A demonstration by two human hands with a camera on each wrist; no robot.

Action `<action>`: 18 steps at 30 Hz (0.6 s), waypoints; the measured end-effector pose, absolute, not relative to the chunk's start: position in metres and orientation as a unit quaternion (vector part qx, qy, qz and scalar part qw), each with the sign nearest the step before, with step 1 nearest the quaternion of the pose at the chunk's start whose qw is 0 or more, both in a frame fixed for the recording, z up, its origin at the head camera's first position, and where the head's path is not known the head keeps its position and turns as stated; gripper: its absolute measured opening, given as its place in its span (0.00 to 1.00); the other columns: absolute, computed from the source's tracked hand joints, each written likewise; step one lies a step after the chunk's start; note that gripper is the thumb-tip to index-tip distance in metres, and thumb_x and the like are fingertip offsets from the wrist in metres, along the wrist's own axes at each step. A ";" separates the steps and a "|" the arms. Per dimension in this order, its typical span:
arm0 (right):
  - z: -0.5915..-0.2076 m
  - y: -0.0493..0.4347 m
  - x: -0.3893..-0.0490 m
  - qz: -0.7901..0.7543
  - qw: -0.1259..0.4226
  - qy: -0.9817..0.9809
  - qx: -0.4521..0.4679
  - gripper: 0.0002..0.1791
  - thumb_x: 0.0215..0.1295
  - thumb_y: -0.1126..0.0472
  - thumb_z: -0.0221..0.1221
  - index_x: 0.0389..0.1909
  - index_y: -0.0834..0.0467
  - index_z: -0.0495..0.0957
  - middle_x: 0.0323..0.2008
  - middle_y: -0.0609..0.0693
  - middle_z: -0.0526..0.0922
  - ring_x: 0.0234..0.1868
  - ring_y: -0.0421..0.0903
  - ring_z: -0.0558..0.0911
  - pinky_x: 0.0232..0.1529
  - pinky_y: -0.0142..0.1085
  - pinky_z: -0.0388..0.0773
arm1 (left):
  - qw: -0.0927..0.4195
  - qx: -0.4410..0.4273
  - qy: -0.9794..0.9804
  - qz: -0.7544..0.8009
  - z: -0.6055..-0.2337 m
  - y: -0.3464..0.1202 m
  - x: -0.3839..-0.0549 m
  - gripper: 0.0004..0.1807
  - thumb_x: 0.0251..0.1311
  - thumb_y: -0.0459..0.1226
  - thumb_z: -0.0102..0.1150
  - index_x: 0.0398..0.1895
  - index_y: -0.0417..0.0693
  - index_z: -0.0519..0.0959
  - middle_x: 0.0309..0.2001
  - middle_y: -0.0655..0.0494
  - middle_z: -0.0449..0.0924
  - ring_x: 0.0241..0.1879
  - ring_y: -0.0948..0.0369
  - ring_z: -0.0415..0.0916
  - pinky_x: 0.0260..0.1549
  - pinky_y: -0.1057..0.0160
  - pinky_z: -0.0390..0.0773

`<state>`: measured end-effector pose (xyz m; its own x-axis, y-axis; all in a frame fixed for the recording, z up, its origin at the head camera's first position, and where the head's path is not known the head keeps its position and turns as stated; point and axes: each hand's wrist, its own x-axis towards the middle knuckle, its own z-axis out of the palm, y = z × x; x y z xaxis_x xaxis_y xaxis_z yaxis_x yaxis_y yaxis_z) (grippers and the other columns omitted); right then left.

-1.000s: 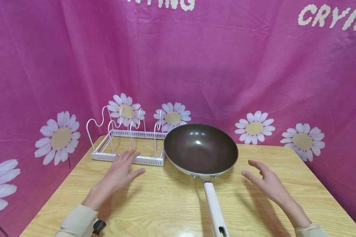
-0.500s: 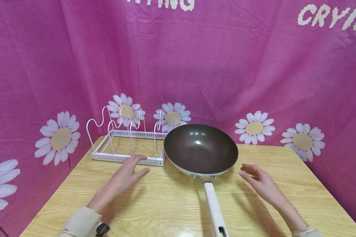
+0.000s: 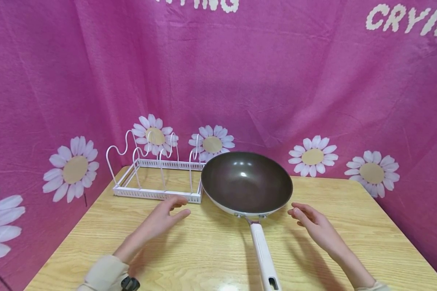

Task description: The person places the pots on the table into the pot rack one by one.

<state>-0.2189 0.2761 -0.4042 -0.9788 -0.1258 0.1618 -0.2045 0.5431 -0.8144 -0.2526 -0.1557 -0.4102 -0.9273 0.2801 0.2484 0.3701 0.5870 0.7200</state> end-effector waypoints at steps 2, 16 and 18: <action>-0.405 0.273 -0.218 0.489 0.027 -0.866 0.096 0.28 0.78 0.49 0.47 0.66 0.67 0.68 0.58 0.63 0.81 0.54 0.33 0.80 0.52 0.31 0.80 | 0.037 -0.176 -0.880 -0.439 -0.409 -0.151 -0.251 0.19 0.65 0.41 0.62 0.55 0.41 0.78 0.54 0.44 0.81 0.58 0.48 0.77 0.63 0.45 0.72; -0.399 0.249 -0.211 0.542 -0.037 -0.837 0.063 0.30 0.77 0.49 0.50 0.68 0.67 0.66 0.58 0.63 0.80 0.57 0.45 0.81 0.52 0.29 0.81 | -0.040 -0.192 -0.832 -0.520 -0.406 -0.118 -0.232 0.18 0.66 0.44 0.61 0.53 0.42 0.78 0.49 0.51 0.82 0.52 0.55 0.80 0.52 0.62 0.79; -0.400 0.248 -0.209 0.542 -0.039 -0.837 0.065 0.30 0.77 0.50 0.50 0.68 0.68 0.66 0.58 0.64 0.80 0.56 0.46 0.82 0.51 0.29 0.81 | -0.050 -0.200 -0.825 -0.526 -0.406 -0.114 -0.229 0.18 0.66 0.44 0.61 0.53 0.42 0.77 0.49 0.50 0.82 0.52 0.55 0.80 0.52 0.63 0.79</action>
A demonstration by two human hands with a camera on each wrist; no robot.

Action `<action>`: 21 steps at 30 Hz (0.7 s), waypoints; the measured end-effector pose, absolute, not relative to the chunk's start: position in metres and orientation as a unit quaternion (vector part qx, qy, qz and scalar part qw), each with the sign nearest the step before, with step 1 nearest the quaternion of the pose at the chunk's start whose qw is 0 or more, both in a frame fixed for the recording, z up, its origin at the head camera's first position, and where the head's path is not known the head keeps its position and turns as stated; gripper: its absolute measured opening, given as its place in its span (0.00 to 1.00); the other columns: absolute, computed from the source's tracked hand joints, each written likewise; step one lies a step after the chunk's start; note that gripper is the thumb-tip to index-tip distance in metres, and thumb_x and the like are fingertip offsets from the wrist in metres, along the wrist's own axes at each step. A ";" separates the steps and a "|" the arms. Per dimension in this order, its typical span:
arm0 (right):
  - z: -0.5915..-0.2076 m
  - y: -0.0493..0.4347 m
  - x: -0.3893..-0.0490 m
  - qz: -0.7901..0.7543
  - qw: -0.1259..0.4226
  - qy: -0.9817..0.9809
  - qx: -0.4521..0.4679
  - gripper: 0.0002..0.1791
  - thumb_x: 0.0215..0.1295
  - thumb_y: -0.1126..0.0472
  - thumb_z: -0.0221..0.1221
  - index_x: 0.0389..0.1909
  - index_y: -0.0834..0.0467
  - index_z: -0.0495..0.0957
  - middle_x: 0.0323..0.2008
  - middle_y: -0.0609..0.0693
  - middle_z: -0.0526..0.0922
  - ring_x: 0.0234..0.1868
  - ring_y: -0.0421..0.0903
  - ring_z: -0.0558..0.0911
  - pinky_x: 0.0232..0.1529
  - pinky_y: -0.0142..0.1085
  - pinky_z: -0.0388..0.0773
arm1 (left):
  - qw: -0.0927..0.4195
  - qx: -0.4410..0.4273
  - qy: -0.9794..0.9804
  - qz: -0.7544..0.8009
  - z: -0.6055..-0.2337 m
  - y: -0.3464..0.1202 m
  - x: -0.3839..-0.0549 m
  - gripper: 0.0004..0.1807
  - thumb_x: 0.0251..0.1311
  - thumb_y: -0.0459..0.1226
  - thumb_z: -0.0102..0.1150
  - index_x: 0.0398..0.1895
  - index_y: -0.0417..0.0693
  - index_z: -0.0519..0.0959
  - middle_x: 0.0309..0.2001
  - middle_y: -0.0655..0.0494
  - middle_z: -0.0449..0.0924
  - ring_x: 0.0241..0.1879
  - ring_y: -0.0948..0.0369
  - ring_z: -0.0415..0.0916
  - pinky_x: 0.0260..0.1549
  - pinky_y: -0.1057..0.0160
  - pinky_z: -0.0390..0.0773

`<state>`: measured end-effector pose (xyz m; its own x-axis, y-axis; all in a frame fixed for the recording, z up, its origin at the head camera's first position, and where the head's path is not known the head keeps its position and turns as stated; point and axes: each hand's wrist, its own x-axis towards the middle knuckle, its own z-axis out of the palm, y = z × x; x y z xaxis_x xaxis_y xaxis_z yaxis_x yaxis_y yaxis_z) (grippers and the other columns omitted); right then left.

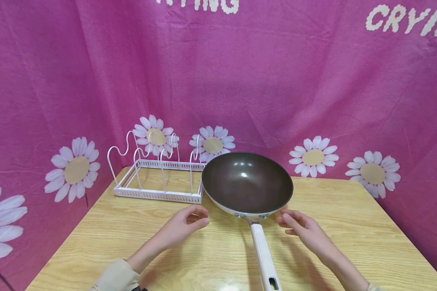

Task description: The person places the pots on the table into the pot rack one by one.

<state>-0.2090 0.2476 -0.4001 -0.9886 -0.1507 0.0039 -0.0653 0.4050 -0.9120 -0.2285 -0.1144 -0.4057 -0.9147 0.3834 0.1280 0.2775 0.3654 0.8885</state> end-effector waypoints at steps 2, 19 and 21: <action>-0.401 0.246 -0.207 -0.544 0.043 0.835 -0.065 0.30 0.77 0.50 0.50 0.67 0.69 0.66 0.57 0.64 0.81 0.55 0.44 0.82 0.51 0.29 0.81 | 0.060 0.210 0.819 0.531 -0.406 -0.111 -0.225 0.17 0.67 0.44 0.60 0.52 0.42 0.78 0.49 0.50 0.82 0.52 0.55 0.80 0.51 0.63 0.79; -0.408 0.229 -0.195 -0.570 0.099 0.811 -0.089 0.33 0.77 0.49 0.49 0.68 0.72 0.62 0.57 0.64 0.81 0.56 0.53 0.82 0.54 0.32 0.81 | 0.104 0.231 0.777 0.576 -0.411 -0.072 -0.201 0.16 0.68 0.45 0.58 0.52 0.45 0.78 0.49 0.50 0.82 0.51 0.60 0.80 0.50 0.65 0.79; -0.407 0.228 -0.194 -0.566 0.099 0.813 -0.088 0.32 0.77 0.49 0.49 0.68 0.71 0.64 0.57 0.63 0.81 0.56 0.52 0.82 0.54 0.31 0.80 | 0.097 0.218 0.771 0.590 -0.413 -0.067 -0.197 0.15 0.68 0.45 0.58 0.51 0.45 0.78 0.49 0.50 0.82 0.51 0.61 0.80 0.51 0.66 0.79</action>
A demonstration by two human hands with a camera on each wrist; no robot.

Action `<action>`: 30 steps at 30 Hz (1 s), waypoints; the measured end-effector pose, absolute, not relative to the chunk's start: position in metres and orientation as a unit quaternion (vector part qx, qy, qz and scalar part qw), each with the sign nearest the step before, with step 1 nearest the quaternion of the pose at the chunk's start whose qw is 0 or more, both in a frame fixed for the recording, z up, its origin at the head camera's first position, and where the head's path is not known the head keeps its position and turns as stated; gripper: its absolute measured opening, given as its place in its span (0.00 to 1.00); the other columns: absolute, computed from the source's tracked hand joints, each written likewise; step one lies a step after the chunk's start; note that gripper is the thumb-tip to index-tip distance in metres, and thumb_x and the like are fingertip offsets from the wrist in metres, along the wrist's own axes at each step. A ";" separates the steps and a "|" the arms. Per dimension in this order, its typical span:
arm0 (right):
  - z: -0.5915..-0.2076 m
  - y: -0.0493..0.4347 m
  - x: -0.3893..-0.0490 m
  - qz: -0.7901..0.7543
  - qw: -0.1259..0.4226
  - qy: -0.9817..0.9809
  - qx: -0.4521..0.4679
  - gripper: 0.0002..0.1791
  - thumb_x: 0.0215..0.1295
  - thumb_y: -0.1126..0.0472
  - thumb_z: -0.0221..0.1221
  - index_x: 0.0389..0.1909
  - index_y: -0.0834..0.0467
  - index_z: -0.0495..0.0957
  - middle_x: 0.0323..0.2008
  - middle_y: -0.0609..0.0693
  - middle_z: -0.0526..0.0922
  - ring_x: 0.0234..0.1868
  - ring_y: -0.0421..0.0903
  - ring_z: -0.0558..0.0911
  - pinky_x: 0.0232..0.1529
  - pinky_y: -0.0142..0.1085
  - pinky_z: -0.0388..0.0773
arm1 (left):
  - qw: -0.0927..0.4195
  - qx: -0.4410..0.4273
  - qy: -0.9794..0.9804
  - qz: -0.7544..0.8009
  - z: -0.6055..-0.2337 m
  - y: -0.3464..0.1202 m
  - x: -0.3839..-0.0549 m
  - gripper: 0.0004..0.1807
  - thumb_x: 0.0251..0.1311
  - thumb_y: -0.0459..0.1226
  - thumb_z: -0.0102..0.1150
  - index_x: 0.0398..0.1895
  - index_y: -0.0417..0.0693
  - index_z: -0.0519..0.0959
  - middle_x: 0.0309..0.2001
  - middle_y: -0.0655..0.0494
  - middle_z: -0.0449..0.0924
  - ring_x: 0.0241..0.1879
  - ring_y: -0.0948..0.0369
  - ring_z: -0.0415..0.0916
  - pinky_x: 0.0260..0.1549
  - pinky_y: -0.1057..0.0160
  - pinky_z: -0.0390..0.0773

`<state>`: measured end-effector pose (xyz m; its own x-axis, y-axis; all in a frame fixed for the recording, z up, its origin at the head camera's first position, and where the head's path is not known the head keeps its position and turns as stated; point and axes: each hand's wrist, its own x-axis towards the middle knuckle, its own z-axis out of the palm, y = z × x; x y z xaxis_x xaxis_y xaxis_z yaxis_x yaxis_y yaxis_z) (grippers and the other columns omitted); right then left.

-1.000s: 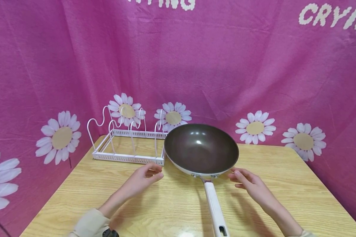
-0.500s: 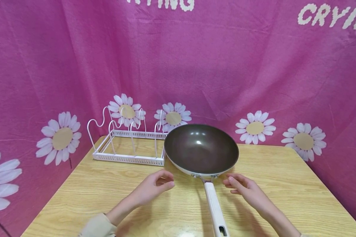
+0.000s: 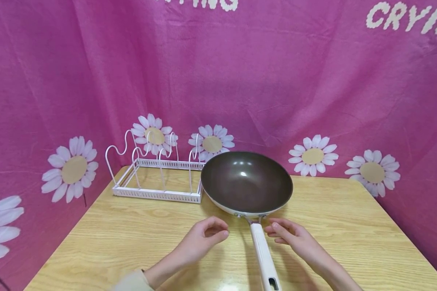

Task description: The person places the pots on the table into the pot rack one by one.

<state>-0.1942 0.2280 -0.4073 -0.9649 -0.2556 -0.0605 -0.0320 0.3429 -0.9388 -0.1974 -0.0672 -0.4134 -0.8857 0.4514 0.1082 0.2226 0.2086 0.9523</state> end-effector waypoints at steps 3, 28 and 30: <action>-0.407 0.227 -0.193 -0.563 0.097 0.814 -0.099 0.31 0.77 0.50 0.50 0.67 0.71 0.65 0.57 0.62 0.81 0.56 0.52 0.82 0.54 0.31 0.80 | 0.109 0.203 0.750 0.619 -0.416 -0.060 -0.191 0.16 0.68 0.44 0.58 0.50 0.42 0.78 0.48 0.49 0.83 0.49 0.62 0.81 0.51 0.64 0.79; -0.408 0.207 -0.188 -0.561 0.146 0.809 -0.098 0.34 0.71 0.49 0.57 0.67 0.70 0.66 0.58 0.59 0.80 0.52 0.44 0.80 0.54 0.39 0.78 | 0.240 0.180 0.642 0.705 -0.430 -0.032 -0.163 0.19 0.71 0.38 0.53 0.54 0.30 0.72 0.49 0.33 0.82 0.48 0.48 0.83 0.48 0.54 0.84; -0.409 0.206 -0.188 -0.563 0.144 0.808 -0.098 0.34 0.70 0.50 0.58 0.66 0.71 0.66 0.57 0.60 0.80 0.52 0.44 0.80 0.52 0.38 0.78 | 0.249 0.173 0.636 0.710 -0.432 -0.031 -0.163 0.18 0.71 0.37 0.53 0.54 0.30 0.72 0.48 0.32 0.82 0.48 0.47 0.84 0.48 0.54 0.84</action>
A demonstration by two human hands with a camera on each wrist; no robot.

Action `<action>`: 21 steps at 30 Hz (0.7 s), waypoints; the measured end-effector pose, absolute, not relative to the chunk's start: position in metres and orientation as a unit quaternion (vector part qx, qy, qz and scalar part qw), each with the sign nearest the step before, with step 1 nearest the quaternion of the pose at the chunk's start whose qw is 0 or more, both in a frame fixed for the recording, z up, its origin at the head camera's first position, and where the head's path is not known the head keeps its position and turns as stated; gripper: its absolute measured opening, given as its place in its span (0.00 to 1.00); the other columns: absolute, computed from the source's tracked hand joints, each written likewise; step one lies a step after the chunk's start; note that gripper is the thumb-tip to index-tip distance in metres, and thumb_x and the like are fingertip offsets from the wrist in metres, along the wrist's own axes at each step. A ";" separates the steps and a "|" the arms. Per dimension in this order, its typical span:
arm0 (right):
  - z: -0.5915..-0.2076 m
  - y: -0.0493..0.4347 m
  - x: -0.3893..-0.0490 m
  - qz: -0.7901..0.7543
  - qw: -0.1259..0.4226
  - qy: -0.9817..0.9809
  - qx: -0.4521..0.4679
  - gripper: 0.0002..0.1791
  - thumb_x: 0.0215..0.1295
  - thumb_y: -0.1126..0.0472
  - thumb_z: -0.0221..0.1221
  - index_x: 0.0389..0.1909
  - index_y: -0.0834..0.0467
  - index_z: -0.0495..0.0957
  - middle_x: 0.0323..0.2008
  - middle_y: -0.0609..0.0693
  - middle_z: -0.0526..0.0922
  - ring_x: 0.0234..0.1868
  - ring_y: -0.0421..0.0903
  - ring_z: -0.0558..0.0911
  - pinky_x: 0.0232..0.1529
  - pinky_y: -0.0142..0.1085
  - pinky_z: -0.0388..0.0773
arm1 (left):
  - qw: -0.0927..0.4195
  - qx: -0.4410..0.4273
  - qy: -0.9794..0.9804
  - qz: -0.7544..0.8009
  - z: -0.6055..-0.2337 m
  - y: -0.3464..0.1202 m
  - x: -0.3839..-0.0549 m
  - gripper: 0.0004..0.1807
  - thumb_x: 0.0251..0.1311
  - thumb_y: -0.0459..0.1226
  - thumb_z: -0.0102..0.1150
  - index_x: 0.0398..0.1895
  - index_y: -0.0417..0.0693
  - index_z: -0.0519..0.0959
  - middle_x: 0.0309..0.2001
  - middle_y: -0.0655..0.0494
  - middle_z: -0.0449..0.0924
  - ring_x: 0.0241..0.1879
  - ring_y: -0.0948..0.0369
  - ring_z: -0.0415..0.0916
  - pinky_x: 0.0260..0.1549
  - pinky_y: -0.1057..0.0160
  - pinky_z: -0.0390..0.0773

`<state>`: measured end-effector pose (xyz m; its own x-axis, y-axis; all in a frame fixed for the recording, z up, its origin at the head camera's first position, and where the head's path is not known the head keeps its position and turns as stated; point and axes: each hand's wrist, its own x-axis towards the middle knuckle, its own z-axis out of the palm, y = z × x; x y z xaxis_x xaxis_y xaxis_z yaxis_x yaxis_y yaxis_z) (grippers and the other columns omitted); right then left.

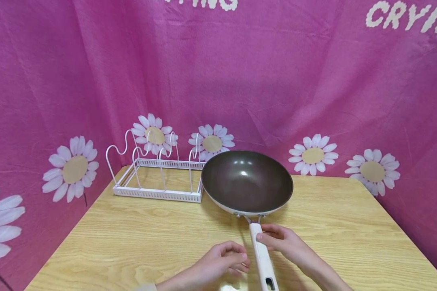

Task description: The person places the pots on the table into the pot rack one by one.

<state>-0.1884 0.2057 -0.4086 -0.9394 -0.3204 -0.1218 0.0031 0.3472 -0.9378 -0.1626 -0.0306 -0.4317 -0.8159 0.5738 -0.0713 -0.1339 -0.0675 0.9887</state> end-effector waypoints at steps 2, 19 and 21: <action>-0.410 0.204 -0.188 -0.559 0.139 0.812 -0.096 0.34 0.69 0.50 0.60 0.66 0.70 0.68 0.57 0.59 0.81 0.52 0.44 0.81 0.52 0.36 0.78 | 0.259 0.165 0.629 0.714 -0.434 -0.030 -0.162 0.17 0.70 0.37 0.53 0.54 0.31 0.72 0.48 0.33 0.83 0.47 0.48 0.84 0.47 0.55 0.84; -0.417 0.197 -0.181 -0.535 0.141 0.826 -0.110 0.34 0.66 0.49 0.62 0.64 0.68 0.70 0.52 0.56 0.84 0.54 0.47 0.81 0.54 0.37 0.79 | 0.360 0.104 0.581 0.722 -0.439 -0.022 -0.148 0.15 0.69 0.43 0.54 0.52 0.44 0.73 0.35 0.61 0.81 0.34 0.67 0.80 0.41 0.68 0.81; -0.418 0.197 -0.181 -0.533 0.142 0.827 -0.109 0.34 0.66 0.48 0.63 0.64 0.68 0.70 0.51 0.55 0.84 0.54 0.46 0.81 0.53 0.36 0.78 | 0.369 0.105 0.583 0.716 -0.441 -0.020 -0.145 0.15 0.70 0.43 0.53 0.52 0.43 0.74 0.33 0.62 0.81 0.34 0.68 0.80 0.39 0.71 0.80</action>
<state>-0.1810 0.1968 -0.4179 -0.9359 -0.3320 -0.1173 -0.0300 0.4073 -0.9128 -0.1452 -0.0200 -0.4405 -0.7060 0.6507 -0.2796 -0.4057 -0.0480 0.9127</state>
